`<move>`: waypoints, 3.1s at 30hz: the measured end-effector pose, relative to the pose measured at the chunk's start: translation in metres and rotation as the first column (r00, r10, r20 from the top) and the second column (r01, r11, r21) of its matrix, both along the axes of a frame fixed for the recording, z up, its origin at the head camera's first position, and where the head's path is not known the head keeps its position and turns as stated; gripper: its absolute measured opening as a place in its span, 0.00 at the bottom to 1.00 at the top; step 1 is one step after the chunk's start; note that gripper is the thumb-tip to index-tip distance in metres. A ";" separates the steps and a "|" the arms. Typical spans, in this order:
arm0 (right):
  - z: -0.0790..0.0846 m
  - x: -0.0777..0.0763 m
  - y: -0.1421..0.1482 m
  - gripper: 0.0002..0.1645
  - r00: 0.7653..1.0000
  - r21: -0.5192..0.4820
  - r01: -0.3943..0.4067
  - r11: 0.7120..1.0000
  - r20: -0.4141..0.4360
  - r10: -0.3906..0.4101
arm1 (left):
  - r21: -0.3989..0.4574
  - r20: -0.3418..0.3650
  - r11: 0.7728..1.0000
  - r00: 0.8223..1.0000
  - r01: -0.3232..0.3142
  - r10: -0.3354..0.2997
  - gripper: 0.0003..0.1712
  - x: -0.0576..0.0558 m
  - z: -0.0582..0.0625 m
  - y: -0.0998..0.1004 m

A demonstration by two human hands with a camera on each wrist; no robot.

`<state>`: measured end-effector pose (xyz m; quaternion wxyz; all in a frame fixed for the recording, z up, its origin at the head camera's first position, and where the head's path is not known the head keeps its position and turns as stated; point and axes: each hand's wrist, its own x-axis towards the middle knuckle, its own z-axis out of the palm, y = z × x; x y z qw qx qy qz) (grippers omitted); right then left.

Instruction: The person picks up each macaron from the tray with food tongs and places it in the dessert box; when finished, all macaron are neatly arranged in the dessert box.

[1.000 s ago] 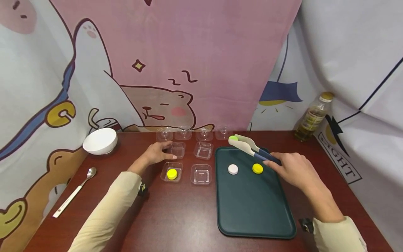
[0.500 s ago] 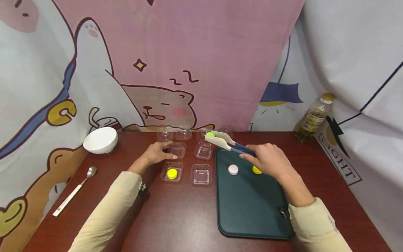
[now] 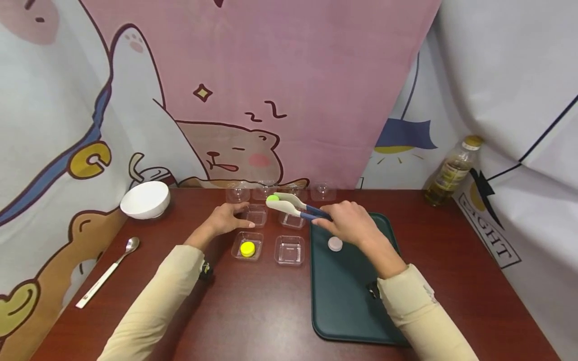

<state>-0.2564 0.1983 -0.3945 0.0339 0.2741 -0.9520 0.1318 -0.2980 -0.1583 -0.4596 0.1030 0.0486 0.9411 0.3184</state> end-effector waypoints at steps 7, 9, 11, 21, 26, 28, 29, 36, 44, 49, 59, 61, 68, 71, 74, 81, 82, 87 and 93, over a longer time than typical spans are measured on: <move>-0.006 -0.007 -0.021 0.17 0.999 0.010 -0.049 0.999 0.010 0.049 | 0.001 -0.006 1.000 1.000 -0.003 0.003 0.48 0.002 0.000 0.000; -0.007 -0.009 -0.026 0.16 0.998 0.007 -0.055 0.998 0.016 0.055 | -0.001 -0.004 1.000 1.000 -0.004 0.004 0.48 0.002 0.001 0.000; -0.008 -0.010 -0.031 0.15 0.998 0.009 -0.061 0.998 0.020 0.061 | -0.006 -0.005 1.000 1.000 -0.005 0.005 0.48 0.002 0.002 0.001; -0.019 -0.017 -0.048 0.18 0.997 0.060 -0.062 0.996 0.050 0.059 | -0.022 -0.018 1.000 1.000 0.000 0.000 0.48 0.002 0.002 0.000; -0.019 -0.017 -0.053 0.17 0.997 0.080 -0.067 0.995 0.031 0.064 | -0.024 -0.031 1.000 1.000 0.002 -0.003 0.48 0.000 0.001 -0.001; -0.018 -0.017 -0.056 0.18 0.998 0.091 -0.069 0.993 0.018 0.068 | -0.018 -0.032 1.000 0.999 0.000 -0.001 0.47 0.000 0.001 -0.001; -0.018 -0.016 -0.057 0.18 0.998 0.100 -0.069 0.993 0.012 0.068 | -0.016 -0.032 1.000 0.999 0.002 -0.002 0.47 0.000 0.001 -0.001; -0.017 -0.014 -0.059 0.18 0.998 0.135 -0.064 0.989 -0.017 0.067 | -0.021 -0.024 1.000 1.000 0.002 -0.002 0.48 0.001 0.000 -0.001; -0.016 -0.014 -0.061 0.18 0.998 0.147 -0.060 0.987 -0.024 0.064 | -0.002 -0.008 1.000 1.000 -0.004 0.004 0.48 0.002 0.001 0.000; -0.015 -0.014 -0.062 0.19 0.998 0.156 -0.060 0.986 -0.019 0.064 | -0.010 -0.008 1.000 1.000 -0.002 0.001 0.48 0.002 0.001 -0.001; -0.015 -0.012 -0.057 0.20 0.998 0.137 -0.057 0.989 -0.003 0.058 | -0.008 -0.011 1.000 1.000 0.011 -0.011 0.49 0.001 0.001 0.000; -0.016 -0.013 -0.056 0.21 0.998 0.133 -0.059 0.989 -0.002 0.060 | -0.012 -0.012 1.000 1.000 0.013 -0.013 0.49 0.002 0.000 0.000; -0.015 -0.013 -0.050 0.23 0.998 0.115 -0.053 0.992 0.029 0.050 | -0.015 -0.010 1.000 1.000 0.015 -0.015 0.49 0.003 -0.001 -0.002; -0.014 -0.012 -0.043 0.22 0.998 0.107 -0.050 0.993 0.028 0.047 | -0.019 -0.008 1.000 1.000 0.021 -0.021 0.50 0.002 0.000 0.000; -0.014 -0.010 -0.032 0.21 0.999 0.100 -0.039 0.994 0.020 0.038 | -0.025 -0.005 0.999 1.000 0.025 -0.025 0.49 0.001 0.001 0.002; -0.011 -0.005 -0.004 0.23 0.999 0.079 0.005 0.997 0.045 -0.008 | -0.058 -0.014 0.998 0.999 0.030 -0.030 0.50 0.003 -0.001 0.002; -0.010 -0.004 0.000 0.23 0.999 0.075 0.008 0.997 0.048 -0.012 | -0.063 -0.019 0.998 0.999 0.028 -0.029 0.50 0.003 -0.002 0.002; -0.004 0.003 0.021 0.22 0.999 0.035 0.034 0.999 0.030 -0.035 | -0.045 -0.034 0.998 0.999 0.033 -0.035 0.50 0.005 -0.001 -0.001; 0.003 0.010 0.049 0.24 0.996 0.024 0.089 0.996 -0.012 -0.088 | -0.040 -0.012 0.998 0.998 0.054 -0.054 0.52 0.004 0.004 -0.001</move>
